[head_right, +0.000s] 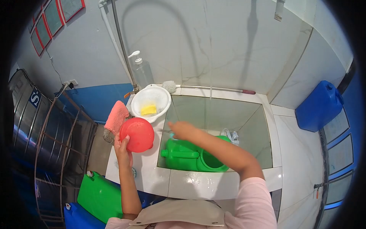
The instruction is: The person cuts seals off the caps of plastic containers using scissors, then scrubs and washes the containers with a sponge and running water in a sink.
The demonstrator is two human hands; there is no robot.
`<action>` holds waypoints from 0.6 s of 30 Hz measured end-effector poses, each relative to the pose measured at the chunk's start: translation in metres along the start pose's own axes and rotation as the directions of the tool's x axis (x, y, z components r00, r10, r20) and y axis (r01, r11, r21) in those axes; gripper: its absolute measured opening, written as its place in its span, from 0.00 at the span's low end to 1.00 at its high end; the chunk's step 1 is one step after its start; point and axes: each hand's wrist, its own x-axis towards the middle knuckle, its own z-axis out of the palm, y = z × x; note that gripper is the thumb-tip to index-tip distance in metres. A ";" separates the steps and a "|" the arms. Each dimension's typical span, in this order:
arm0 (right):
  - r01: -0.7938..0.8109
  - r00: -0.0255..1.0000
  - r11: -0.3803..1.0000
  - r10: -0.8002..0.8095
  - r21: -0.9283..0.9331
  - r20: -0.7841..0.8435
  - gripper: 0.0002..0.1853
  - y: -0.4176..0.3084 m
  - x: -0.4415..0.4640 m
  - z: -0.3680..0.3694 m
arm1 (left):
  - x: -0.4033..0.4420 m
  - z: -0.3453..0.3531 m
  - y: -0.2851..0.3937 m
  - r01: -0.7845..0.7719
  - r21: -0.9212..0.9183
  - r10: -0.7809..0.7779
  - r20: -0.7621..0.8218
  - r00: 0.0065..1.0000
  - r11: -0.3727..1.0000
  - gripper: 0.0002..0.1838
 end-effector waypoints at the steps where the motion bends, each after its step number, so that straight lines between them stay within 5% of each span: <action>1: 0.086 0.996 0.995 -0.088 -0.054 -0.027 0.21 -0.006 0.022 0.019 | -0.003 -0.009 -0.003 0.005 0.004 -0.005 -0.001 1.000 1.000 0.17; 7: 0.058 0.997 0.996 -0.055 -0.068 0.049 0.15 -0.032 0.107 0.066 | -0.016 -0.052 -0.033 0.267 0.004 -0.266 -0.063 0.962 0.964 0.12; 9: 0.162 0.954 0.984 -0.136 -0.078 0.268 0.13 -0.034 0.119 0.064 | -0.019 -0.055 -0.038 0.390 -0.195 -0.418 -0.134 0.899 0.900 0.11; 14: 0.220 0.969 0.968 -0.203 -0.121 0.141 0.14 -0.042 0.116 0.071 | -0.021 -0.066 -0.045 0.400 -0.100 -0.412 -0.179 0.893 0.911 0.13; 16: 0.174 0.983 0.975 -0.165 -0.135 0.074 0.15 -0.047 0.108 0.061 | -0.008 -0.076 -0.063 0.392 0.196 -0.371 -0.136 0.919 0.899 0.17; 17: 0.192 0.981 0.964 -0.185 -0.185 0.054 0.15 -0.046 0.103 0.052 | -0.003 -0.081 -0.071 0.401 0.201 -0.383 -0.122 0.916 0.894 0.17; 18: 0.201 0.980 0.951 -0.198 -0.233 0.036 0.15 -0.045 0.095 0.040 | 0.001 -0.083 -0.078 0.112 0.741 -0.005 -0.146 0.989 0.662 0.19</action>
